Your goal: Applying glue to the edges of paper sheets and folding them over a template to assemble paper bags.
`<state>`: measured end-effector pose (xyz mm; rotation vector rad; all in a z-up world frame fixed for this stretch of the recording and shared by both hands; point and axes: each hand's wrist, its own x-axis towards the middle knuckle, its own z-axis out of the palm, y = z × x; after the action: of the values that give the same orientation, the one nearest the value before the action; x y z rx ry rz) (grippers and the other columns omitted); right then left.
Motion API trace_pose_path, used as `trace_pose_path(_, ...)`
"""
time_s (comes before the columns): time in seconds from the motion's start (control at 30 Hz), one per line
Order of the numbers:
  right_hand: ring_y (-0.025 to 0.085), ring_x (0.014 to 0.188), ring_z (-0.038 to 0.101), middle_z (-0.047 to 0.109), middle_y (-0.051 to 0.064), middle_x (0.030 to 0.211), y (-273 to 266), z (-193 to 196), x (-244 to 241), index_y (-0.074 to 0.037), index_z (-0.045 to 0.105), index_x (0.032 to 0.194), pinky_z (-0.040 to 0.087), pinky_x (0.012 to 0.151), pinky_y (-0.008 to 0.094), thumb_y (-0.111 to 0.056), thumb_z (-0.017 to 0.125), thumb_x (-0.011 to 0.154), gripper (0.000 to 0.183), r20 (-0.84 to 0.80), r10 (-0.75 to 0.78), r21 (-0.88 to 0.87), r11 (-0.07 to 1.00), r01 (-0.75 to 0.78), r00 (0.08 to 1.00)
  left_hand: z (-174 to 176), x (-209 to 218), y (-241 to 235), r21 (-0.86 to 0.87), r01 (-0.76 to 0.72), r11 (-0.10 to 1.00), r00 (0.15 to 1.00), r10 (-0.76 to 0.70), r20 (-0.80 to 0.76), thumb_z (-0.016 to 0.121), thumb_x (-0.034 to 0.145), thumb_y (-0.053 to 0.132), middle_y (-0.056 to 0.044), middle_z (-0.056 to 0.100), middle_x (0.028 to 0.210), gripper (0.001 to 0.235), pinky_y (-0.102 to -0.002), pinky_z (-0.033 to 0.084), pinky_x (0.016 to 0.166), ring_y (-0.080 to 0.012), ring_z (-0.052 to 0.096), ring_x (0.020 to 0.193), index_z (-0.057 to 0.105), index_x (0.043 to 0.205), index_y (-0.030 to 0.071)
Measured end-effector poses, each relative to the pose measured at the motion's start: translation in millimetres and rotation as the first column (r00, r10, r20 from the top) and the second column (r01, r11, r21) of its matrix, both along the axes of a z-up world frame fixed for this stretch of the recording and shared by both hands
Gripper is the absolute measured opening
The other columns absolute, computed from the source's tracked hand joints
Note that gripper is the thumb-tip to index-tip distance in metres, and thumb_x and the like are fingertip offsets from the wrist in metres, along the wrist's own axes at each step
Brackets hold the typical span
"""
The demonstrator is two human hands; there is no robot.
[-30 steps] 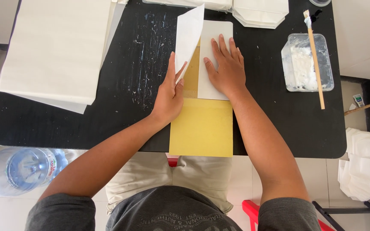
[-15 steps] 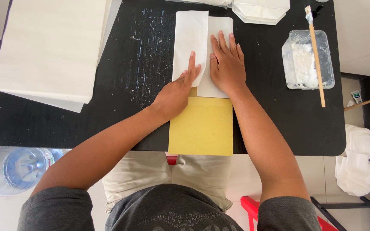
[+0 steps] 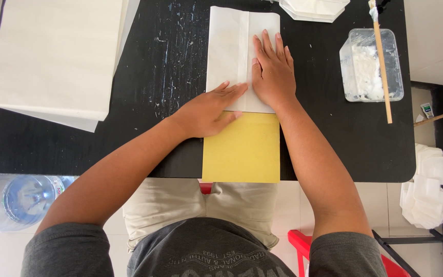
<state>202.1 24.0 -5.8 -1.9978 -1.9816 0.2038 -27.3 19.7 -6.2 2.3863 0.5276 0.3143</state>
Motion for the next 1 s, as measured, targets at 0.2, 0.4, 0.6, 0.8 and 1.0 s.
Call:
trace_pose_path(0.2,0.026,0.157,0.011,0.023,0.003,0.171,-0.8,4.3,-2.0,-0.017,0.031,0.163,0.01,0.127,0.045,-0.025,0.027,0.109,0.054,0.014,-0.002,-0.025,1.0,0.002,1.0,-1.9,-12.5,3.0,0.321,-0.046,0.946,0.98,-0.02,0.2,0.061,0.105,0.031,-0.015,0.056,0.151,0.043,-0.05,0.037,0.123,-0.0347,0.048,0.144,0.066,0.136,0.002)
trace_pose_path(0.4,0.026,0.157,0.012,0.023,0.002,0.171,-1.8,6.1,-2.2,-0.018,0.031,0.163,0.01,0.127,0.045,-0.025,0.027,0.11,0.054,0.022,-0.001,-0.027,1.0,0.002,1.0,2.9,-12.3,0.7,0.478,0.096,0.873,0.995,-0.071,-0.07,0.039,0.109,0.049,-0.018,0.038,0.163,0.067,-0.049,0.024,0.127,-0.037,0.033,0.152,0.039,0.155,0.001)
trace_pose_path(0.6,0.026,0.158,0.012,0.023,0.002,0.171,-1.7,5.0,-1.9,-0.018,0.031,0.163,0.01,0.127,0.045,-0.024,0.028,0.109,0.054,0.022,-0.001,-0.026,1.0,0.001,1.0,-1.4,0.8,6.0,0.465,0.142,0.874,0.989,-0.101,-0.111,0.038,0.107,0.058,-0.02,0.035,0.165,0.079,-0.046,0.022,0.128,-0.0363,0.031,0.153,0.03,0.159,0.0)
trace_pose_path(0.8,0.027,0.157,0.013,0.024,0.003,0.171,-1.1,3.0,-1.0,-0.018,0.031,0.163,0.012,0.127,0.046,-0.026,0.027,0.11,0.054,0.034,0.006,-0.017,1.0,-0.005,0.999,-4.1,-2.1,17.8,0.468,0.024,0.883,0.999,-0.042,0.027,0.042,0.108,0.054,-0.023,0.046,0.157,0.073,-0.046,0.03,0.125,-0.0358,0.045,0.146,0.044,0.152,-0.003)
trace_pose_path(1.0,0.026,0.158,0.011,0.023,0.002,0.171,-1.5,6.7,-0.8,-0.019,0.029,0.163,0.01,0.127,0.045,-0.023,0.029,0.11,0.053,0.01,0.003,-0.038,0.999,-0.003,1.0,-9.8,20.5,33.3,0.533,0.082,0.842,0.997,-0.066,-0.05,0.036,0.111,0.048,-0.024,0.044,0.159,0.068,-0.048,0.029,0.125,-0.036,0.043,0.148,0.037,0.156,-0.004)
